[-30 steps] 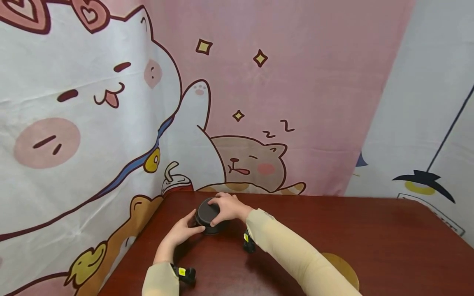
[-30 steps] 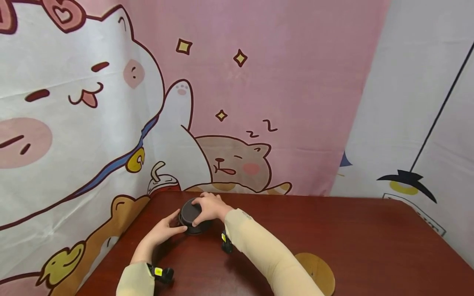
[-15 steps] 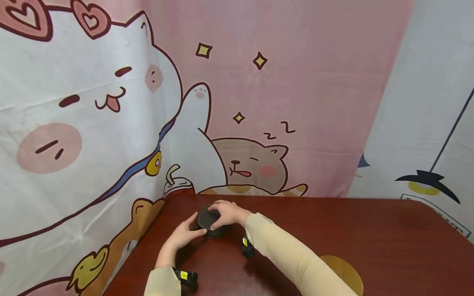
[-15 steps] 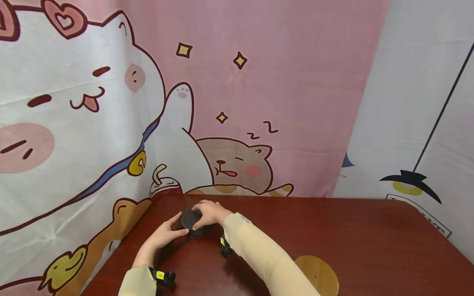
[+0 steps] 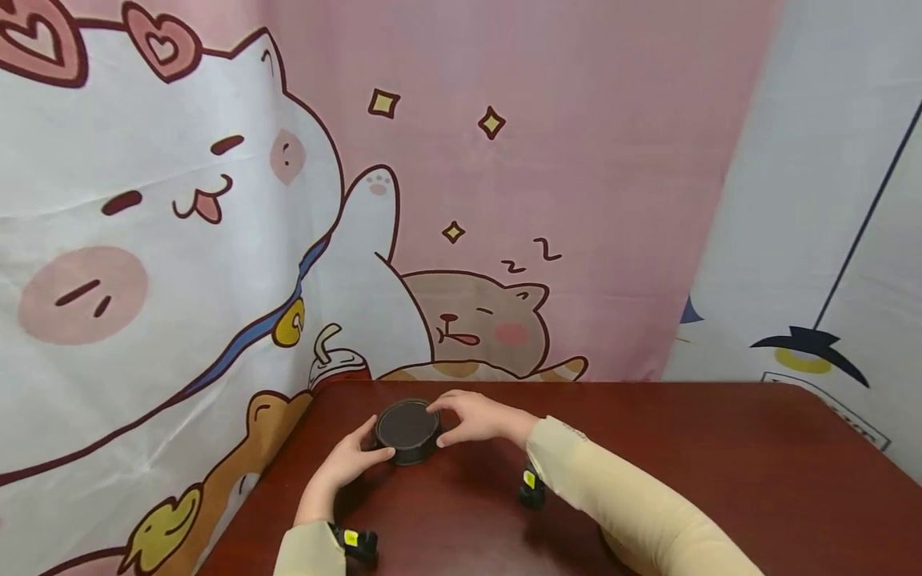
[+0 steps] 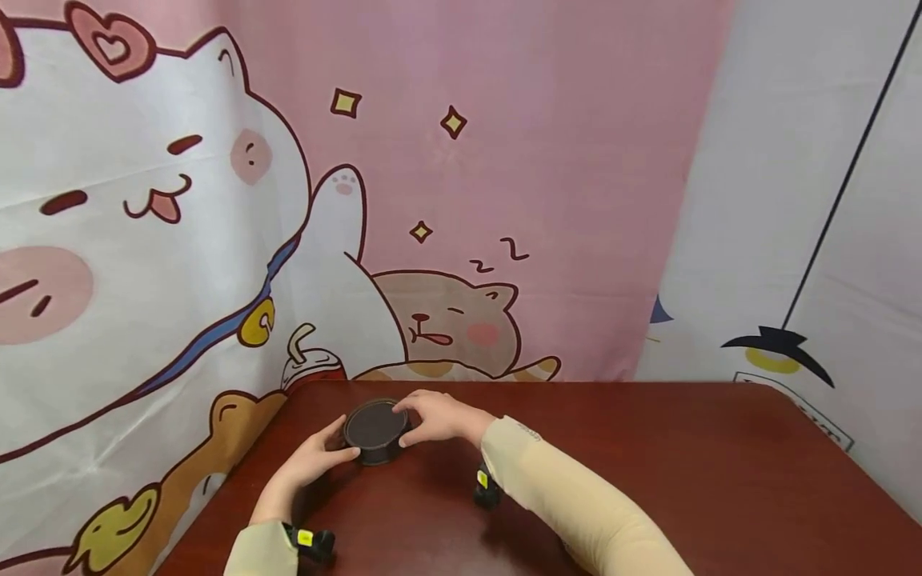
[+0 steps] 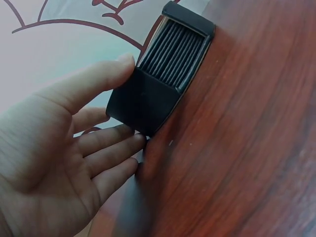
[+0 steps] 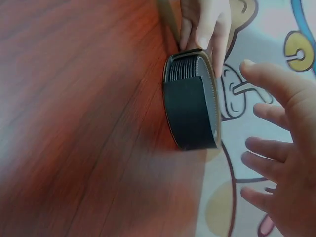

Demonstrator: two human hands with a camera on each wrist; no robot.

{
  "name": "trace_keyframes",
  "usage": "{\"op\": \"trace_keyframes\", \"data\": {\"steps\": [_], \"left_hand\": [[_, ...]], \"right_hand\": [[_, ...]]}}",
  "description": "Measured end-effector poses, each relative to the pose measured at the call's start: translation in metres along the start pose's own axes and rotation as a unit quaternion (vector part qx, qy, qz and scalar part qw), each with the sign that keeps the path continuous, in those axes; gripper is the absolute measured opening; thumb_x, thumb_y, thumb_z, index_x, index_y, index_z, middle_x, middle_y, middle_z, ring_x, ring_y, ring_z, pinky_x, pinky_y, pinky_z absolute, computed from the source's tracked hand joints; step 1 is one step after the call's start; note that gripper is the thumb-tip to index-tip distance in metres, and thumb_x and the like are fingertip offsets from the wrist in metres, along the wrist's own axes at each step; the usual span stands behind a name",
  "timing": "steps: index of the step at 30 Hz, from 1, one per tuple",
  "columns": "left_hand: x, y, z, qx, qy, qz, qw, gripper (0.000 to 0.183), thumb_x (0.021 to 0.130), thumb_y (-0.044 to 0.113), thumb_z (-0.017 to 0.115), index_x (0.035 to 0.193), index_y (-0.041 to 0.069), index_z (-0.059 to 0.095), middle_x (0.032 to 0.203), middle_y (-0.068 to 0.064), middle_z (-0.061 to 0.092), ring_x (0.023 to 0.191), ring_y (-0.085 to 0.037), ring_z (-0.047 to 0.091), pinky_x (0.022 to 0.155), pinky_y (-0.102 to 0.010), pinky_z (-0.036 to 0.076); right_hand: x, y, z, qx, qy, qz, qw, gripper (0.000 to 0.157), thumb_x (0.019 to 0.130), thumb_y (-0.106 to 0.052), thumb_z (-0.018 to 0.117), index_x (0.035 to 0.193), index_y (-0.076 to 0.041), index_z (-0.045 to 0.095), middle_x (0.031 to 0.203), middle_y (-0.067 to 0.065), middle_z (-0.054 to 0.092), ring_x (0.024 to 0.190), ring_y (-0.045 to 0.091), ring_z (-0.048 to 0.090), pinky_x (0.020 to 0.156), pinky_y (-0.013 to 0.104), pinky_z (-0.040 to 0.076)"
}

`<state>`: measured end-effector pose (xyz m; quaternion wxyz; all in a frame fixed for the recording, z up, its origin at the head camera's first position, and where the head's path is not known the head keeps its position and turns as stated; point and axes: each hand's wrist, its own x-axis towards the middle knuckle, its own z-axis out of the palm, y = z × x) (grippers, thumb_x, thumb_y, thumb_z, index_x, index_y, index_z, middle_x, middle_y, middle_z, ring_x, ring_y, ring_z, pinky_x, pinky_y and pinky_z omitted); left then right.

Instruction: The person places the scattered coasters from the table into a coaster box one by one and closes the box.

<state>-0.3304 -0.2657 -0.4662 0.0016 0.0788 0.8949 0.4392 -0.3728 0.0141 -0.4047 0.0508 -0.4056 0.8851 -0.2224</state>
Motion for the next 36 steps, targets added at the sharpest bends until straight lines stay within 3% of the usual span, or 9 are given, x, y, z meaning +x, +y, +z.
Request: {"op": "trace_keyframes", "data": {"steps": [7, 15, 21, 27, 36], "left_hand": [[-0.003, -0.003, -0.011, 0.005, 0.001, -0.002, 1.0, 0.089, 0.083, 0.031, 0.076, 0.15, -0.003, 0.028, 0.144, -0.028, 0.041, 0.128, -0.041, 0.047, 0.102, -0.055, 0.037], [-0.004, -0.001, -0.012, 0.004, -0.002, -0.003, 1.0, 0.09, 0.084, 0.029, 0.075, 0.151, -0.004, 0.026, 0.143, -0.03, 0.042, 0.127, -0.042, 0.047, 0.102, -0.055, 0.037], [-0.006, 0.0, -0.009, -0.004, -0.007, -0.003, 1.0, 0.09, 0.085, 0.028, 0.075, 0.151, -0.005, 0.023, 0.141, -0.031, 0.042, 0.127, -0.043, 0.047, 0.102, -0.055, 0.037], [-0.006, 0.001, -0.008, -0.011, -0.008, -0.002, 0.9999, 0.09, 0.086, 0.026, 0.075, 0.151, -0.006, 0.022, 0.141, -0.033, 0.042, 0.128, -0.043, 0.045, 0.103, -0.055, 0.036], [0.0, 0.004, 0.001, -0.007, -0.018, -0.006, 0.9998, 0.09, 0.086, 0.027, 0.075, 0.151, -0.005, 0.022, 0.142, -0.033, 0.041, 0.129, -0.043, 0.045, 0.103, -0.054, 0.036]], "right_hand": [[-0.067, 0.006, -0.013, 0.001, -0.013, -0.041, 0.999, 0.059, 0.084, -0.038, 0.072, 0.137, -0.018, 0.055, 0.141, 0.005, 0.047, 0.132, 0.02, 0.042, 0.106, 0.04, 0.036], [-0.145, 0.028, -0.018, 0.017, -0.016, -0.042, 0.999, 0.06, 0.085, -0.036, 0.073, 0.139, -0.018, 0.053, 0.14, 0.008, 0.047, 0.13, 0.024, 0.044, 0.102, 0.043, 0.04], [-0.197, 0.047, -0.021, 0.035, -0.042, -0.036, 0.998, 0.076, 0.074, -0.041, 0.082, 0.142, -0.03, 0.048, 0.146, 0.004, 0.04, 0.132, 0.028, 0.039, 0.097, 0.043, 0.042], [-0.237, 0.061, -0.023, 0.006, -0.056, -0.033, 0.998, 0.089, 0.068, -0.051, 0.084, 0.145, -0.029, 0.045, 0.149, 0.01, 0.037, 0.132, 0.033, 0.037, 0.094, 0.049, 0.043], [-0.282, 0.074, -0.017, 0.032, -0.072, 0.009, 0.997, 0.093, 0.068, -0.05, 0.084, 0.147, -0.028, 0.042, 0.15, 0.017, 0.033, 0.132, 0.036, 0.036, 0.093, 0.054, 0.039]]}}
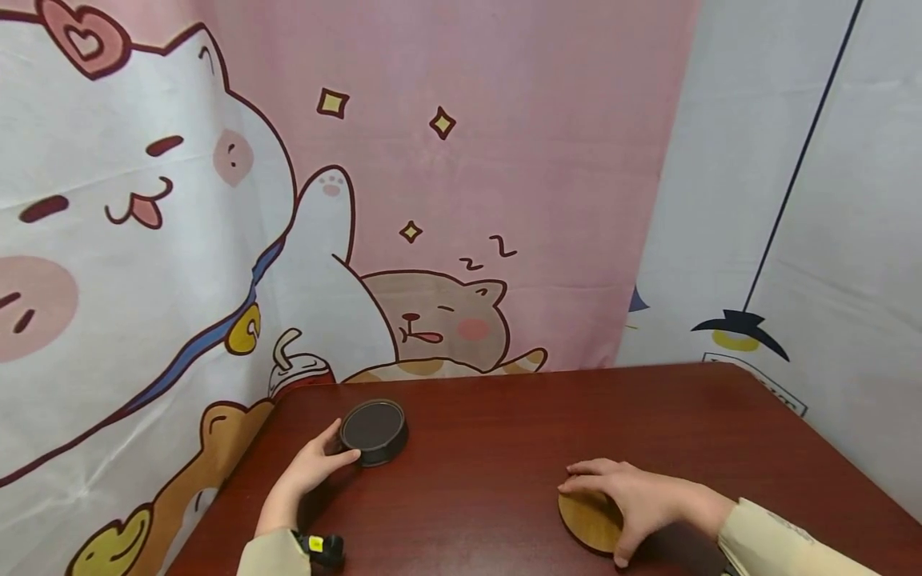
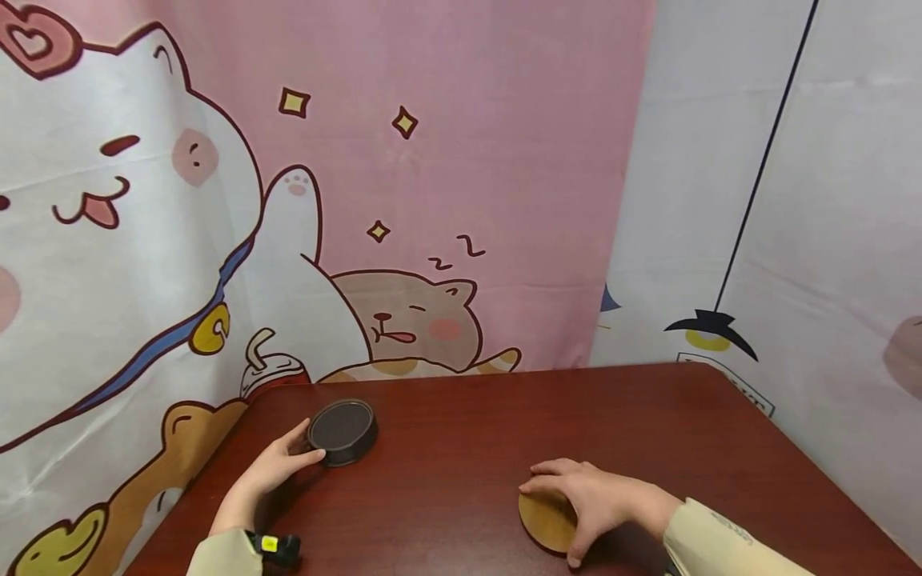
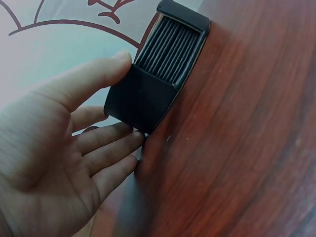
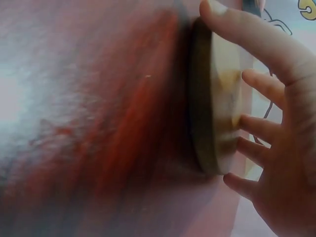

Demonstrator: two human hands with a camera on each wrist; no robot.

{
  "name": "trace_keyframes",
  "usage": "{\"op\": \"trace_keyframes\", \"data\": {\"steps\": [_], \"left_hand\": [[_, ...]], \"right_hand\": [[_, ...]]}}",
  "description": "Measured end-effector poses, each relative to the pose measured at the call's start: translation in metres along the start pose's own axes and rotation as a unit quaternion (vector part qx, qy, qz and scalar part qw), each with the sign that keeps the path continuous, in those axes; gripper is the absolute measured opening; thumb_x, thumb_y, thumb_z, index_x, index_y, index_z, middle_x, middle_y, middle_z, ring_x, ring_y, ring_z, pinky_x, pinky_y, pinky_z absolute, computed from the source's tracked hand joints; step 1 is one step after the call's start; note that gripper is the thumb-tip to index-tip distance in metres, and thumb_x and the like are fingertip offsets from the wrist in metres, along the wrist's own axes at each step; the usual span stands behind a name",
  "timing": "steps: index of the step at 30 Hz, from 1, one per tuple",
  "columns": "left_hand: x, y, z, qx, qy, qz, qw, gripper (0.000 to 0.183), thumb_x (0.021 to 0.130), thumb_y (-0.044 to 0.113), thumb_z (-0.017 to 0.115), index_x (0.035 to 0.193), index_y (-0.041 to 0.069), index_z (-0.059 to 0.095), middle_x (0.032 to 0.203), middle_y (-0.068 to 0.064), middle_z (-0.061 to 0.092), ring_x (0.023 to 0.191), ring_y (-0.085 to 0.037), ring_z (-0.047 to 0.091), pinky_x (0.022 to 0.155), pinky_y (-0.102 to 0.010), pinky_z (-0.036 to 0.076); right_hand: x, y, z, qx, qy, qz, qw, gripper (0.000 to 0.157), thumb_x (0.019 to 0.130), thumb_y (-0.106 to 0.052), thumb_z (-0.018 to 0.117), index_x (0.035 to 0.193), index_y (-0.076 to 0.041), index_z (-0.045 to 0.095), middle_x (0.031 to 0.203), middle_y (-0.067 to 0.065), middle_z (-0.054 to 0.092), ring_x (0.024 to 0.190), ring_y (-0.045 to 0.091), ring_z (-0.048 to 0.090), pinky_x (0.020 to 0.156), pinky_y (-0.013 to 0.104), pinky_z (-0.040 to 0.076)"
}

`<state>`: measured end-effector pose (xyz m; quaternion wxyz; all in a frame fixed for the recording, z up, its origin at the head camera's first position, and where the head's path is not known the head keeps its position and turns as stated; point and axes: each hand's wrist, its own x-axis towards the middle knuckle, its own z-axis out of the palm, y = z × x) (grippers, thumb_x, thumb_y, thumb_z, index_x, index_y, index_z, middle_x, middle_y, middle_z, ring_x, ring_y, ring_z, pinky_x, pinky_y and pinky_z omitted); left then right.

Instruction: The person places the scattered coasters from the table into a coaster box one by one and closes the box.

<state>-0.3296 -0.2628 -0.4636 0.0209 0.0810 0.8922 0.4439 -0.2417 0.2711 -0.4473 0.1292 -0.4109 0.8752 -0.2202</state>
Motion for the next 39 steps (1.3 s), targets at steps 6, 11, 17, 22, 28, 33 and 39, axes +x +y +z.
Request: {"op": "trace_keyframes", "data": {"steps": [6, 11, 17, 22, 28, 33, 39], "left_hand": [[0.0, 0.0, 0.003, 0.002, 0.0, 0.005, 1.0, 0.091, 0.085, 0.028, 0.075, 0.151, -0.006, 0.022, 0.142, -0.032, 0.041, 0.128, -0.043, 0.045, 0.103, -0.054, 0.036], [0.003, 0.002, 0.005, -0.004, 0.003, 0.001, 1.0, 0.091, 0.084, 0.031, 0.075, 0.151, -0.003, 0.024, 0.143, -0.03, 0.041, 0.129, -0.041, 0.045, 0.104, -0.054, 0.036], [0.004, 0.002, 0.006, -0.004, 0.002, 0.003, 1.0, 0.091, 0.084, 0.032, 0.075, 0.151, -0.004, 0.024, 0.143, -0.031, 0.041, 0.129, -0.042, 0.045, 0.103, -0.054, 0.036], [0.003, 0.001, 0.005, -0.005, 0.002, 0.0, 1.0, 0.091, 0.084, 0.032, 0.075, 0.151, -0.003, 0.024, 0.144, -0.03, 0.04, 0.13, -0.041, 0.044, 0.104, -0.054, 0.035], [0.003, -0.001, 0.003, -0.001, 0.003, -0.003, 1.0, 0.091, 0.085, 0.032, 0.075, 0.152, -0.003, 0.023, 0.144, -0.03, 0.039, 0.13, -0.042, 0.044, 0.104, -0.055, 0.035], [0.003, 0.0, 0.002, -0.001, 0.001, 0.001, 1.0, 0.09, 0.086, 0.03, 0.074, 0.151, -0.004, 0.023, 0.142, -0.031, 0.041, 0.128, -0.042, 0.046, 0.102, -0.055, 0.037], [0.001, 0.0, 0.0, -0.002, 0.001, -0.002, 1.0, 0.091, 0.086, 0.03, 0.074, 0.151, -0.005, 0.021, 0.142, -0.032, 0.041, 0.129, -0.042, 0.045, 0.103, -0.055, 0.035]], "right_hand": [[-0.006, 0.003, 0.006, 0.003, 0.006, -0.008, 1.0, 0.091, 0.068, -0.048, 0.084, 0.147, -0.029, 0.042, 0.151, 0.016, 0.033, 0.132, 0.036, 0.035, 0.092, 0.043, 0.043], [-0.007, 0.004, 0.008, -0.012, 0.023, -0.028, 0.999, 0.089, 0.07, -0.045, 0.084, 0.146, -0.028, 0.043, 0.147, 0.017, 0.036, 0.13, 0.035, 0.037, 0.09, 0.038, 0.045], [-0.005, 0.002, 0.005, -0.016, 0.038, -0.034, 0.999, 0.088, 0.069, -0.042, 0.085, 0.146, -0.027, 0.044, 0.145, 0.019, 0.038, 0.127, 0.034, 0.039, 0.089, 0.036, 0.045], [0.002, -0.004, -0.007, -0.012, 0.051, -0.027, 0.998, 0.089, 0.067, -0.039, 0.086, 0.145, -0.029, 0.045, 0.146, 0.016, 0.037, 0.126, 0.029, 0.039, 0.089, 0.034, 0.046], [0.013, -0.011, -0.024, -0.023, 0.064, -0.01, 0.998, 0.089, 0.066, -0.04, 0.086, 0.144, -0.039, 0.044, 0.147, 0.007, 0.035, 0.126, 0.027, 0.038, 0.089, 0.036, 0.046], [0.023, -0.015, -0.036, -0.055, 0.076, -0.017, 0.995, 0.092, 0.062, -0.037, 0.088, 0.143, -0.039, 0.045, 0.146, 0.005, 0.036, 0.128, 0.027, 0.038, 0.09, 0.039, 0.046], [0.035, -0.021, -0.051, -0.08, 0.079, -0.034, 0.993, 0.093, 0.06, -0.035, 0.087, 0.142, -0.039, 0.046, 0.145, 0.004, 0.038, 0.127, 0.025, 0.038, 0.089, 0.038, 0.046]]}}
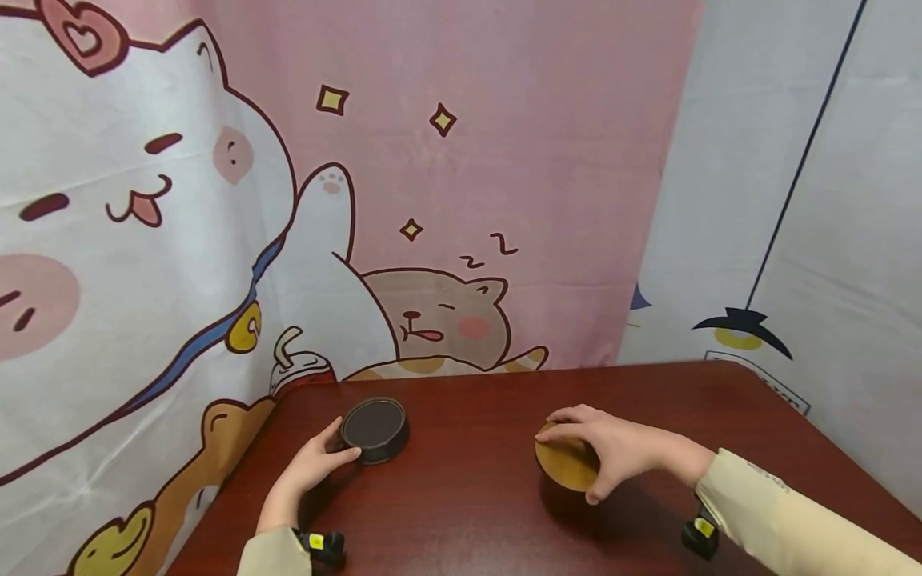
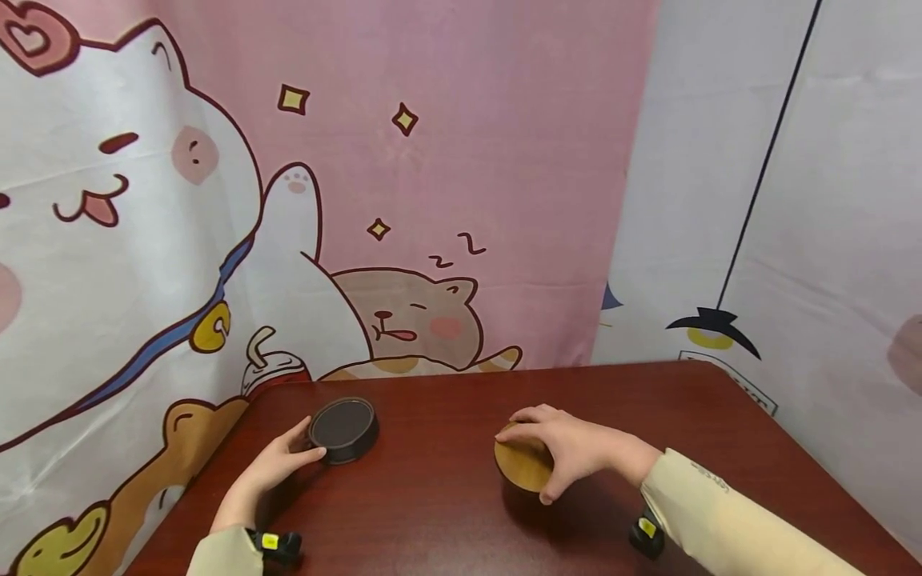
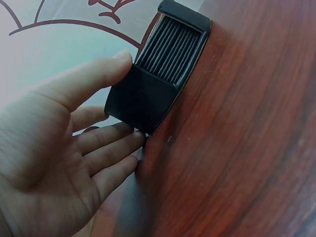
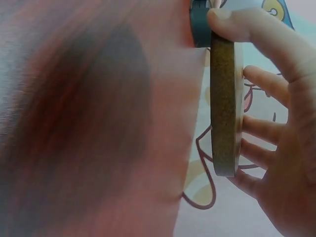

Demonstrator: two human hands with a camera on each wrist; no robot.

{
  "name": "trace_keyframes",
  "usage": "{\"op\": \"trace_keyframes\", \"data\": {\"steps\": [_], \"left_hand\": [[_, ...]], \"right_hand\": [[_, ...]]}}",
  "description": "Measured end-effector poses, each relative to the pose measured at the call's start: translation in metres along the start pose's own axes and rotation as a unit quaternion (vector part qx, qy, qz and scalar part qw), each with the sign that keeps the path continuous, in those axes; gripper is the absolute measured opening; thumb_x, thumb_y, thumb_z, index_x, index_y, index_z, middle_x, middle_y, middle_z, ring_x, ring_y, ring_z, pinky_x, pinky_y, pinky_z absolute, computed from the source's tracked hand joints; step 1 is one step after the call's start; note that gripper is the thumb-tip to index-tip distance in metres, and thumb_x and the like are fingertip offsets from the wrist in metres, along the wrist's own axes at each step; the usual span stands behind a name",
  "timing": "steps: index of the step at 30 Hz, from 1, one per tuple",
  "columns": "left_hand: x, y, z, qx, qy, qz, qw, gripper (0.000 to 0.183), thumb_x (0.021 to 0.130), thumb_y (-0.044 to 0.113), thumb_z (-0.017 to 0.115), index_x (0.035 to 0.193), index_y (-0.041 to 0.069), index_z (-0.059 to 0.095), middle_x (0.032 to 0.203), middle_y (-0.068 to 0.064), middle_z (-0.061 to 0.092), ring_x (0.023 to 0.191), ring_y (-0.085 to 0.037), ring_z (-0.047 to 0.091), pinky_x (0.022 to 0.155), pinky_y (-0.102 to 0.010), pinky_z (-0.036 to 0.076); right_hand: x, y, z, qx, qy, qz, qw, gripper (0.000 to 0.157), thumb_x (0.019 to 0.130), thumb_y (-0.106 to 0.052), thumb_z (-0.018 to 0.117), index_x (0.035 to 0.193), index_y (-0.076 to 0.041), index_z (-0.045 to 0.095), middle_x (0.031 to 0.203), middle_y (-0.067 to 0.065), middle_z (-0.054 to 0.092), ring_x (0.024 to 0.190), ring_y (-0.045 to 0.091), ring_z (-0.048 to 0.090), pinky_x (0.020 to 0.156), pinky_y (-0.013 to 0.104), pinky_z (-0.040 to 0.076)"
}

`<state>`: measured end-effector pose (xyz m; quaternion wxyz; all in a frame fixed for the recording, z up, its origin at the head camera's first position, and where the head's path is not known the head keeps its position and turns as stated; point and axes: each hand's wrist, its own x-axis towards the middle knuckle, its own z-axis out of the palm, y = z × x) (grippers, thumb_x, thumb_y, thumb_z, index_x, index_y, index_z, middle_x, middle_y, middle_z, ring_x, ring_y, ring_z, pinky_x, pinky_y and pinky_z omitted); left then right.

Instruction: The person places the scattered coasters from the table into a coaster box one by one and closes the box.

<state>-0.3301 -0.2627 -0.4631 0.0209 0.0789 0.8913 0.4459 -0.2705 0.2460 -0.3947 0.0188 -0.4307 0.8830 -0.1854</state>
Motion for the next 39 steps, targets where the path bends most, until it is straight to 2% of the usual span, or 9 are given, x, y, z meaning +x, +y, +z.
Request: {"op": "trace_keyframes", "data": {"steps": [6, 15, 27, 34, 39], "left_hand": [[-0.005, -0.002, -0.004, 0.001, 0.004, -0.001, 1.0, 0.09, 0.086, 0.029, 0.074, 0.151, -0.005, 0.022, 0.14, -0.032, 0.043, 0.127, -0.042, 0.046, 0.102, -0.055, 0.037], [-0.001, -0.006, -0.006, 0.002, 0.003, 0.004, 1.0, 0.092, 0.085, 0.033, 0.075, 0.151, -0.003, 0.024, 0.142, -0.029, 0.043, 0.128, -0.039, 0.047, 0.103, -0.053, 0.036], [0.002, -0.004, -0.005, -0.002, 0.003, 0.018, 0.9998, 0.091, 0.083, 0.029, 0.076, 0.15, -0.005, 0.024, 0.142, -0.03, 0.042, 0.127, -0.041, 0.047, 0.102, -0.053, 0.037], [0.001, -0.005, -0.004, -0.009, 0.005, 0.019, 0.9998, 0.091, 0.083, 0.029, 0.076, 0.151, -0.004, 0.025, 0.142, -0.029, 0.044, 0.127, -0.04, 0.047, 0.103, -0.053, 0.037], [0.001, -0.005, -0.004, -0.009, 0.008, 0.019, 0.9998, 0.091, 0.083, 0.028, 0.077, 0.15, -0.005, 0.026, 0.141, -0.029, 0.045, 0.127, -0.04, 0.048, 0.103, -0.053, 0.037]], "right_hand": [[0.022, -0.004, 0.0, 0.0, 0.003, -0.021, 1.0, 0.092, 0.06, -0.035, 0.087, 0.143, -0.035, 0.047, 0.145, 0.004, 0.038, 0.129, 0.025, 0.037, 0.092, 0.041, 0.045], [0.054, -0.008, 0.024, 0.021, -0.02, -0.044, 0.999, 0.09, 0.062, -0.037, 0.087, 0.143, -0.028, 0.049, 0.146, 0.005, 0.038, 0.13, 0.025, 0.037, 0.095, 0.042, 0.043], [0.121, -0.023, 0.039, 0.012, -0.035, -0.066, 0.997, 0.088, 0.063, -0.04, 0.084, 0.143, -0.031, 0.048, 0.146, 0.003, 0.037, 0.132, 0.022, 0.033, 0.099, 0.043, 0.038], [0.161, -0.026, 0.048, 0.0, -0.025, -0.082, 0.996, 0.087, 0.063, -0.041, 0.084, 0.142, -0.031, 0.05, 0.143, 0.007, 0.042, 0.129, 0.023, 0.036, 0.098, 0.042, 0.038], [0.188, -0.033, 0.05, -0.007, -0.031, -0.071, 0.997, 0.085, 0.064, -0.041, 0.084, 0.141, -0.032, 0.05, 0.143, 0.007, 0.043, 0.129, 0.023, 0.036, 0.099, 0.043, 0.037]]}}
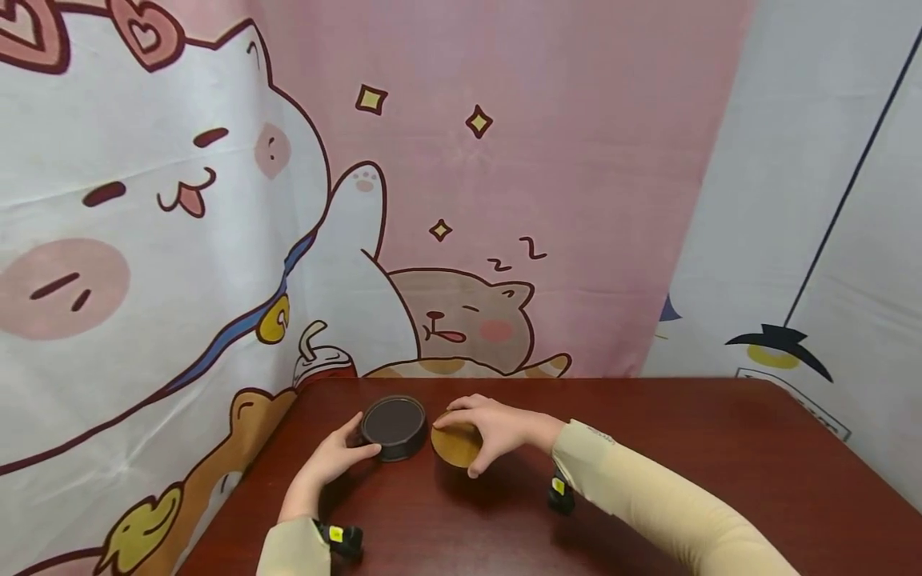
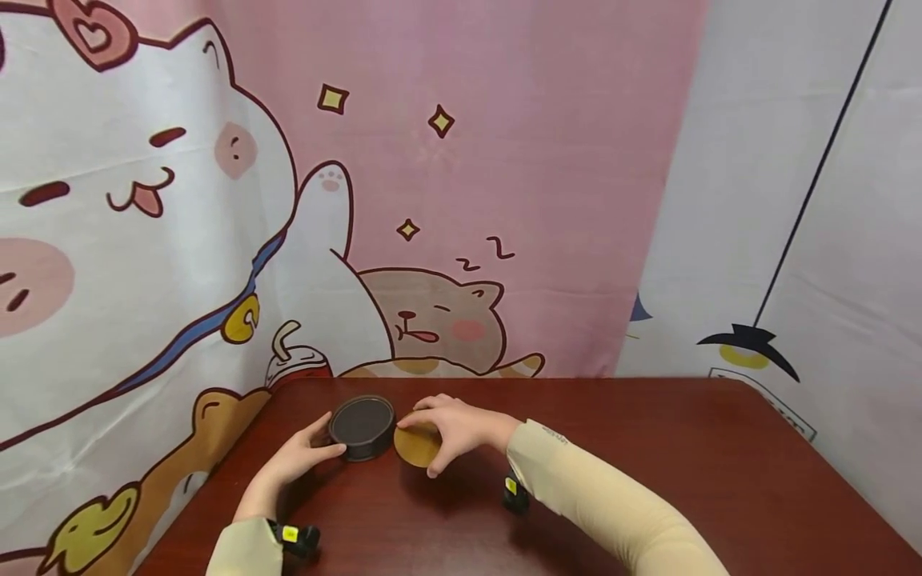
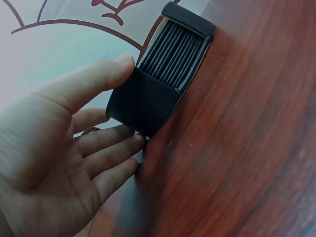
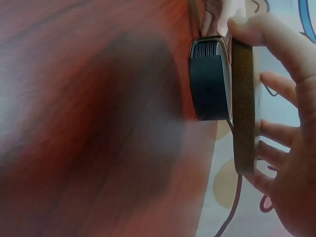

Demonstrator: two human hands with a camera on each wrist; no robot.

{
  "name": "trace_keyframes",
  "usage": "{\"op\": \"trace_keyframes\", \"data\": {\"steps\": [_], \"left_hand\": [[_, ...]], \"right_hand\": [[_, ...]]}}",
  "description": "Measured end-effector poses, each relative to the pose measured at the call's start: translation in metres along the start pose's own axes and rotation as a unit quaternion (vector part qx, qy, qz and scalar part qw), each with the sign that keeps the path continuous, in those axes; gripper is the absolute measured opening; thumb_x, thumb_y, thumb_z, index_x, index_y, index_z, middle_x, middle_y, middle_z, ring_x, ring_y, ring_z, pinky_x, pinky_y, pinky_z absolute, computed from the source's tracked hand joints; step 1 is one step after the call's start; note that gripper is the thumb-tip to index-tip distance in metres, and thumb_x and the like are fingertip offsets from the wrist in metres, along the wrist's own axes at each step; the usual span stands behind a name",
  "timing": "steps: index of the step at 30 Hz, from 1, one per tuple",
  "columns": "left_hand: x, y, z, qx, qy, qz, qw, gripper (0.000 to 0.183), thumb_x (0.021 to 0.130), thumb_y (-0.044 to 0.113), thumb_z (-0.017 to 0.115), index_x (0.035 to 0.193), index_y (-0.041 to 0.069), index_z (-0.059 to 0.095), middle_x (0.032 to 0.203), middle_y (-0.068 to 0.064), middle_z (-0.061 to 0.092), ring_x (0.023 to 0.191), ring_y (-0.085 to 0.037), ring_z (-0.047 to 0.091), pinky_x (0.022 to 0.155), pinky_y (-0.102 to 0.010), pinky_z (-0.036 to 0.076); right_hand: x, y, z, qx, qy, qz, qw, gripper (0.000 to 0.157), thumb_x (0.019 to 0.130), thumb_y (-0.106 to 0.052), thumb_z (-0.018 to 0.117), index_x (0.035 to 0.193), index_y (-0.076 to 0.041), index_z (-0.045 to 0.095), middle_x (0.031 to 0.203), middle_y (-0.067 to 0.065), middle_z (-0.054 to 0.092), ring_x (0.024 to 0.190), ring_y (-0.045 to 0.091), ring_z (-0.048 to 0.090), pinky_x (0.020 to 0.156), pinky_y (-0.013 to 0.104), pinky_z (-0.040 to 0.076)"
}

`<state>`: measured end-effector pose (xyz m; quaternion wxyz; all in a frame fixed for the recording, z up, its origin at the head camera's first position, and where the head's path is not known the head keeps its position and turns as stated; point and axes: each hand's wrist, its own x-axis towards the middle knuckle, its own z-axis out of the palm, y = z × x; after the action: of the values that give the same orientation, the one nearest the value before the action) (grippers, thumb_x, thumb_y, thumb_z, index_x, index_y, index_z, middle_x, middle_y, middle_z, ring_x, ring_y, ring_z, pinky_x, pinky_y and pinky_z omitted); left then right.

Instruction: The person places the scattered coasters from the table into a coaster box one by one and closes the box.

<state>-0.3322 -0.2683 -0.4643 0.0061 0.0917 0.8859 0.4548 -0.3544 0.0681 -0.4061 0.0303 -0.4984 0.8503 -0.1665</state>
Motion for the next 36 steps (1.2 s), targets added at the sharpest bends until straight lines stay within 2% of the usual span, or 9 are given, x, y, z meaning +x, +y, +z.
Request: {"op": "trace_keyframes", "data": {"steps": [6, 13, 17, 21, 27, 32, 36], "left_hand": [[0.0, 0.001, 0.002, 0.003, 0.004, -0.004, 1.0, 0.091, 0.082, 0.029, 0.077, 0.15, -0.006, 0.027, 0.141, -0.029, 0.045, 0.126, -0.039, 0.049, 0.103, -0.052, 0.038], [0.0, 0.001, -0.001, 0.004, 0.004, -0.01, 0.9999, 0.091, 0.082, 0.031, 0.077, 0.15, -0.004, 0.028, 0.14, -0.027, 0.047, 0.126, -0.038, 0.05, 0.102, -0.052, 0.038], [0.0, 0.001, -0.001, 0.005, 0.003, -0.01, 0.9999, 0.091, 0.082, 0.032, 0.077, 0.15, -0.004, 0.028, 0.139, -0.026, 0.048, 0.125, -0.037, 0.05, 0.102, -0.053, 0.037], [0.001, 0.0, -0.001, 0.004, -0.001, -0.004, 1.0, 0.092, 0.082, 0.033, 0.077, 0.15, -0.004, 0.028, 0.139, -0.026, 0.048, 0.126, -0.037, 0.049, 0.103, -0.053, 0.037], [0.002, 0.002, -0.003, 0.004, -0.002, 0.003, 1.0, 0.091, 0.082, 0.033, 0.077, 0.15, -0.005, 0.028, 0.14, -0.026, 0.047, 0.127, -0.037, 0.048, 0.103, -0.053, 0.037], [0.0, 0.003, -0.004, 0.015, 0.001, 0.007, 0.9999, 0.09, 0.083, 0.033, 0.076, 0.149, -0.006, 0.029, 0.139, -0.027, 0.048, 0.126, -0.039, 0.049, 0.102, -0.055, 0.037], [-0.001, 0.002, -0.003, 0.023, 0.002, 0.007, 0.9997, 0.09, 0.082, 0.035, 0.076, 0.148, -0.006, 0.03, 0.138, -0.027, 0.049, 0.125, -0.039, 0.05, 0.101, -0.055, 0.038]], "right_hand": [[0.033, -0.004, -0.002, -0.019, -0.015, 0.019, 1.0, 0.085, 0.065, -0.043, 0.084, 0.141, -0.034, 0.05, 0.142, 0.003, 0.043, 0.129, 0.021, 0.036, 0.099, 0.042, 0.036], [0.069, -0.005, -0.003, -0.011, -0.024, 0.036, 0.999, 0.084, 0.067, -0.043, 0.083, 0.143, -0.032, 0.049, 0.145, 0.007, 0.041, 0.133, 0.026, 0.033, 0.103, 0.049, 0.033], [0.087, -0.005, 0.0, -0.016, -0.027, 0.045, 0.998, 0.084, 0.068, -0.043, 0.082, 0.144, -0.032, 0.048, 0.145, 0.006, 0.041, 0.132, 0.024, 0.035, 0.103, 0.047, 0.034], [0.099, -0.007, 0.004, -0.007, -0.029, 0.07, 0.997, 0.082, 0.07, -0.043, 0.081, 0.144, -0.033, 0.048, 0.145, 0.003, 0.041, 0.131, 0.022, 0.035, 0.103, 0.046, 0.034], [0.117, -0.008, 0.01, -0.011, -0.022, 0.094, 0.995, 0.079, 0.072, -0.044, 0.08, 0.143, -0.032, 0.049, 0.147, 0.005, 0.041, 0.133, 0.026, 0.034, 0.104, 0.051, 0.031], [0.13, -0.009, 0.019, -0.021, -0.013, 0.101, 0.995, 0.079, 0.071, -0.046, 0.08, 0.143, -0.031, 0.05, 0.146, 0.007, 0.042, 0.132, 0.028, 0.036, 0.103, 0.052, 0.032], [0.138, -0.011, 0.026, -0.031, -0.012, 0.102, 0.994, 0.079, 0.071, -0.049, 0.079, 0.143, -0.031, 0.05, 0.145, 0.004, 0.044, 0.131, 0.028, 0.036, 0.102, 0.051, 0.033]]}}
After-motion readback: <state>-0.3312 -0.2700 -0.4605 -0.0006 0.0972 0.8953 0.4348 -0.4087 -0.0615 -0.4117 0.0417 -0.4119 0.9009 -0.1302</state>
